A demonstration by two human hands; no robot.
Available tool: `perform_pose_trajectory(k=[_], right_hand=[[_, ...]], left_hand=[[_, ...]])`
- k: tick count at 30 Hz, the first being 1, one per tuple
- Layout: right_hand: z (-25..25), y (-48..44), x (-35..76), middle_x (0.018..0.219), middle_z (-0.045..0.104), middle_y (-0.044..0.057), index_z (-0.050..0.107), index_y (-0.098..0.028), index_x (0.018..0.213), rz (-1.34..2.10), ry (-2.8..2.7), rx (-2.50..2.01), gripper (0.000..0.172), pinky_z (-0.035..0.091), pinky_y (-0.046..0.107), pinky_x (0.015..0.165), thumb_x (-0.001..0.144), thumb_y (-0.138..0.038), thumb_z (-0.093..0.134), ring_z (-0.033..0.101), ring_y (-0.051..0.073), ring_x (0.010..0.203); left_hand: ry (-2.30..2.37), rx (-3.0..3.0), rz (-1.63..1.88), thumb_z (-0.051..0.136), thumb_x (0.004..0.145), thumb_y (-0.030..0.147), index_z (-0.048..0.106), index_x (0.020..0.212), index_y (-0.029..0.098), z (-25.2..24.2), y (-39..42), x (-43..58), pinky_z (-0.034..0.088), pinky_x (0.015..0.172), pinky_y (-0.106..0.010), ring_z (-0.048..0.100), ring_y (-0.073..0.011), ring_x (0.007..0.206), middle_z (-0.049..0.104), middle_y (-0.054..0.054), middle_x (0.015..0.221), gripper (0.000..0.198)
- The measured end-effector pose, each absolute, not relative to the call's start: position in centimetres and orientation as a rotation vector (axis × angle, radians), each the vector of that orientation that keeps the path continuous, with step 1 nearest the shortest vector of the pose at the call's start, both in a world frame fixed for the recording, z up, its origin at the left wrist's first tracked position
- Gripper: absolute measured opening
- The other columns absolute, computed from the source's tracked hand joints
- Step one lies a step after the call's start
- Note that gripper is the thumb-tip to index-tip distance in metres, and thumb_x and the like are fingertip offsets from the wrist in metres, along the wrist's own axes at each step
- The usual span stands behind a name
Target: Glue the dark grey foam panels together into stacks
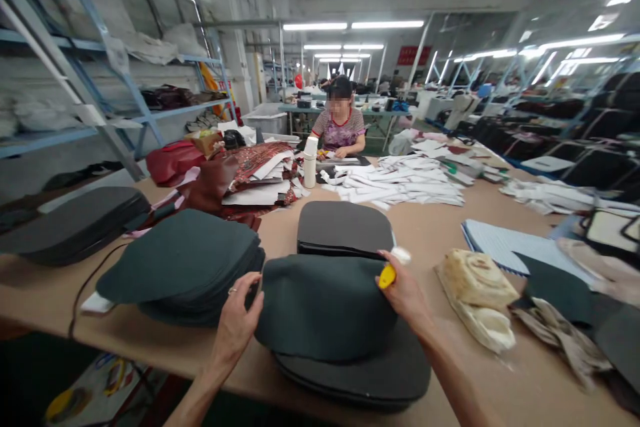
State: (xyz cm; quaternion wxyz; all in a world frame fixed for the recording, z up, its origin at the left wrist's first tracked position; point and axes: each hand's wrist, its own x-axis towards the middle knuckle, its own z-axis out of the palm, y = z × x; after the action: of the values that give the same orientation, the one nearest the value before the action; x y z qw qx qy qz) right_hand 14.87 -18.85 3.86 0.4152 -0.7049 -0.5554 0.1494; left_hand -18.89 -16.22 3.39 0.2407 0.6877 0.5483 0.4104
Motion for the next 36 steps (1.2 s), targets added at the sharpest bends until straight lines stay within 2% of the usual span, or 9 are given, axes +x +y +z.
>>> perform_pose_trajectory(k=[4, 6, 10, 15, 20, 22, 27, 33, 36], right_hand=[[0.2, -21.4, 17.7, 0.110, 0.061, 0.012, 0.055, -0.017, 0.115, 0.277, -1.367, -1.895, 0.052, 0.045, 0.041, 0.084, 0.067, -0.037, 0.050, 0.059, 0.026, 0.094], [-0.6, -22.0, 18.2, 0.112, 0.060, 0.012, 0.053, -0.017, 0.117, 0.269, -1.383, -1.892, 0.051, 0.046, 0.039, 0.082, 0.069, -0.036, 0.049, 0.060, 0.025, 0.093], [-1.0, -22.2, 18.4, 0.106, 0.062, 0.011, 0.052, -0.018, 0.118, 0.277, -1.398, -1.935, 0.051, 0.047, 0.036, 0.073, 0.073, -0.039, 0.048, 0.061, 0.024, 0.084], [0.6, -22.3, 17.3, 0.093, 0.065, 0.011, 0.052, -0.016, 0.120, 0.258, -1.362, -2.010, 0.054, 0.046, 0.036, 0.067, 0.074, -0.044, 0.048, 0.062, 0.025, 0.076], [3.0, -23.1, 16.8, 0.113, 0.061, 0.010, 0.047, -0.021, 0.124, 0.235, -1.380, -1.779, 0.050, 0.045, 0.034, 0.082, 0.078, -0.039, 0.050, 0.058, 0.024, 0.101], [2.9, -23.3, 17.3, 0.114, 0.060, 0.010, 0.049, -0.019, 0.122, 0.219, -1.387, -1.800, 0.049, 0.045, 0.035, 0.083, 0.076, -0.038, 0.050, 0.057, 0.025, 0.103], [0.4, -24.1, 18.3, 0.096, 0.065, 0.011, 0.049, -0.017, 0.123, 0.293, -1.359, -2.035, 0.053, 0.045, 0.034, 0.068, 0.074, -0.038, 0.048, 0.061, 0.024, 0.078], [-1.6, -24.8, 18.4, 0.083, 0.064, 0.007, 0.047, -0.018, 0.125, 0.324, -1.324, -2.078, 0.054, 0.042, 0.031, 0.060, 0.077, -0.042, 0.046, 0.060, 0.022, 0.066], [-2.1, -24.7, 18.7, 0.083, 0.064, 0.007, 0.047, -0.018, 0.125, 0.308, -1.339, -2.051, 0.052, 0.042, 0.030, 0.059, 0.079, -0.044, 0.046, 0.060, 0.021, 0.065]], left_hand=[[1.644, 1.648, 1.042, 0.051, 0.074, 0.041, 0.051, 0.111, 0.012, -0.2, -15.9, -19.8, 0.046, 0.085, -0.055, 0.061, -0.0311, 0.097, 0.060, -0.019, 0.109, 0.047], [1.629, 1.556, 1.001, 0.049, 0.074, 0.046, 0.053, 0.108, 0.012, -1.3, -16.1, -19.7, 0.050, 0.081, -0.049, 0.064, -0.0286, 0.090, 0.064, -0.018, 0.102, 0.048], [1.522, 1.419, 0.982, 0.048, 0.074, 0.048, 0.056, 0.104, 0.012, -2.3, -16.0, -18.5, 0.052, 0.077, -0.036, 0.065, -0.0230, 0.089, 0.068, -0.014, 0.094, 0.048], [1.508, 1.301, 1.058, 0.061, 0.061, 0.040, 0.054, 0.107, 0.009, -2.2, -14.5, -17.1, 0.052, 0.075, -0.032, 0.063, -0.0182, 0.076, 0.063, -0.006, 0.078, 0.056], [1.481, 1.312, 1.116, 0.062, 0.059, 0.031, 0.053, 0.110, 0.013, -0.6, -14.3, -16.7, 0.050, 0.072, -0.029, 0.059, -0.0138, 0.071, 0.058, 0.000, 0.075, 0.055], [1.467, 1.344, 1.109, 0.062, 0.059, 0.028, 0.054, 0.110, 0.015, 0.0, -14.7, -16.5, 0.049, 0.070, -0.028, 0.058, -0.0121, 0.068, 0.058, 0.000, 0.079, 0.053], [1.488, 1.409, 1.043, 0.061, 0.058, 0.024, 0.055, 0.109, 0.014, 0.2, -15.7, -16.0, 0.049, 0.063, -0.027, 0.054, -0.0100, 0.058, 0.059, -0.001, 0.080, 0.052], [1.542, 1.509, 1.029, 0.057, 0.060, 0.026, 0.054, 0.110, 0.015, -0.3, -15.7, -16.3, 0.051, 0.065, -0.031, 0.056, -0.0124, 0.059, 0.060, -0.002, 0.082, 0.051], [1.566, 1.564, 1.001, 0.056, 0.061, 0.027, 0.054, 0.111, 0.015, -0.3, -15.5, -16.2, 0.051, 0.066, -0.033, 0.056, -0.0133, 0.058, 0.061, -0.003, 0.082, 0.051]])
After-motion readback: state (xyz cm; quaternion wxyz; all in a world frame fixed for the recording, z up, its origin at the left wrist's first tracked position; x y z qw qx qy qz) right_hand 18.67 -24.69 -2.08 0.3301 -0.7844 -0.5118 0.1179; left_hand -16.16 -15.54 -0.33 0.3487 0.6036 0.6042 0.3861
